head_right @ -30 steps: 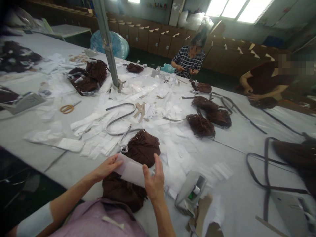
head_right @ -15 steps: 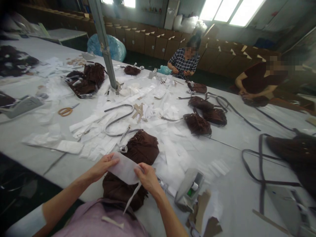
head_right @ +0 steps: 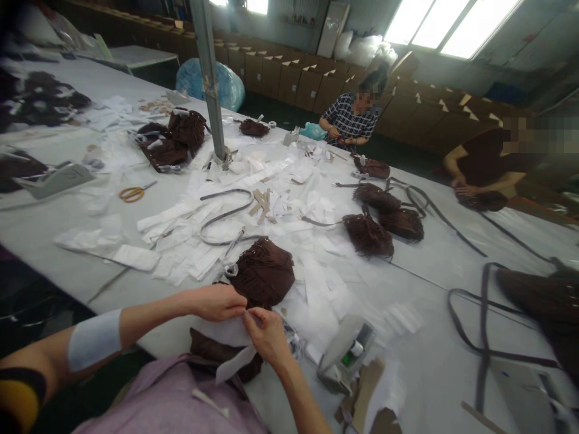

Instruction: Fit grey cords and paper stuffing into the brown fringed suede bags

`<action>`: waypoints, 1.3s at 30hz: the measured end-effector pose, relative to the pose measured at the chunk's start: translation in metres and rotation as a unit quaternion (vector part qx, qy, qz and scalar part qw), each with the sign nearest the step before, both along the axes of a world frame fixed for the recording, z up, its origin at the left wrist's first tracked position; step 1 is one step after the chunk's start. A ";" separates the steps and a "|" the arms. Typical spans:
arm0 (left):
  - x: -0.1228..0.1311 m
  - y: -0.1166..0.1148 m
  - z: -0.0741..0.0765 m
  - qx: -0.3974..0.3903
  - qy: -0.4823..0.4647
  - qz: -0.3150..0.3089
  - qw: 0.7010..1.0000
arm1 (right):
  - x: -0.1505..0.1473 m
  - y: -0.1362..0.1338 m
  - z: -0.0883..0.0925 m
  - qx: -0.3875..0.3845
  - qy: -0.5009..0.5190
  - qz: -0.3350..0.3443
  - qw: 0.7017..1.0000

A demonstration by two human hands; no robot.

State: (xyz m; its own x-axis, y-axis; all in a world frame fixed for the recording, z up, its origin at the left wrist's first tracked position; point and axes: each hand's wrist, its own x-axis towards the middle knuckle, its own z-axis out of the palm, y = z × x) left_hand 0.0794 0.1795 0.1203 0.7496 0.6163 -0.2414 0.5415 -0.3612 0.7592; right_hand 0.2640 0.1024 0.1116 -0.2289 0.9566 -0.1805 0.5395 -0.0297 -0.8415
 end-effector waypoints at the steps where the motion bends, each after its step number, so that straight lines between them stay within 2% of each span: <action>1: 0.002 -0.001 -0.002 -0.010 -0.015 -0.007 1.000 | 0.000 -0.002 -0.001 0.011 -0.011 -0.004 1.000; 3: 0.005 -0.003 -0.006 -0.049 -0.056 -0.007 0.997 | -0.001 -0.005 -0.003 0.041 -0.024 -0.009 0.999; 5: 0.007 -0.006 -0.009 -0.135 -0.091 0.010 0.987 | -0.003 -0.008 -0.005 0.094 -0.031 -0.015 0.995; 8: 0.010 -0.010 -0.017 -0.307 -0.116 0.127 0.936 | -0.004 -0.011 -0.003 0.218 -0.056 -0.009 0.974; 10: 0.006 -0.008 -0.026 -0.346 -0.124 0.233 0.900 | -0.002 -0.014 0.002 0.267 -0.053 0.011 0.962; 12: -0.007 0.003 -0.032 -0.311 -0.133 0.317 0.886 | 0.003 -0.015 0.004 0.232 -0.008 -0.008 0.973; 14: -0.026 0.017 -0.034 -0.264 -0.139 0.377 0.877 | 0.011 -0.016 0.001 0.134 0.050 -0.097 0.985; 16: -0.043 0.027 -0.029 -0.214 -0.137 0.415 0.874 | 0.017 -0.013 -0.006 0.036 0.086 -0.175 0.980; 18: -0.048 0.026 -0.021 -0.159 -0.123 0.374 0.905 | 0.017 -0.009 -0.013 -0.021 0.108 -0.174 0.978; 21: -0.033 0.007 -0.007 -0.130 -0.097 0.179 0.970 | 0.009 -0.001 -0.013 -0.047 0.124 -0.102 0.986; 22: -0.025 -0.001 -0.005 -0.150 -0.091 0.120 0.977 | 0.005 0.001 -0.011 -0.046 0.120 -0.088 0.988; 24: -0.012 -0.013 -0.003 -0.203 -0.089 0.075 0.972 | 0.001 0.002 -0.006 -0.051 0.104 -0.070 0.991; 27: -0.010 -0.018 -0.010 -0.281 -0.100 0.117 0.947 | 0.004 -0.003 -0.008 -0.115 0.108 -0.057 0.986; 29: -0.017 -0.014 -0.019 -0.307 -0.099 0.118 0.939 | 0.010 -0.008 -0.014 -0.162 0.132 -0.070 0.975; 31: -0.023 -0.007 -0.031 -0.273 -0.076 0.119 0.952 | 0.019 -0.011 -0.019 -0.166 0.156 -0.102 0.968; 34: -0.027 0.005 -0.049 -0.168 -0.030 0.178 0.969 | 0.029 -0.009 -0.012 -0.142 0.165 -0.139 0.966; 36: -0.024 0.010 -0.059 -0.139 -0.012 0.202 0.969 | 0.030 -0.005 0.002 -0.137 0.155 -0.096 0.974; 39: -0.010 0.011 -0.067 -0.145 -0.008 0.187 0.972 | 0.017 0.001 0.022 -0.103 0.113 0.057 0.987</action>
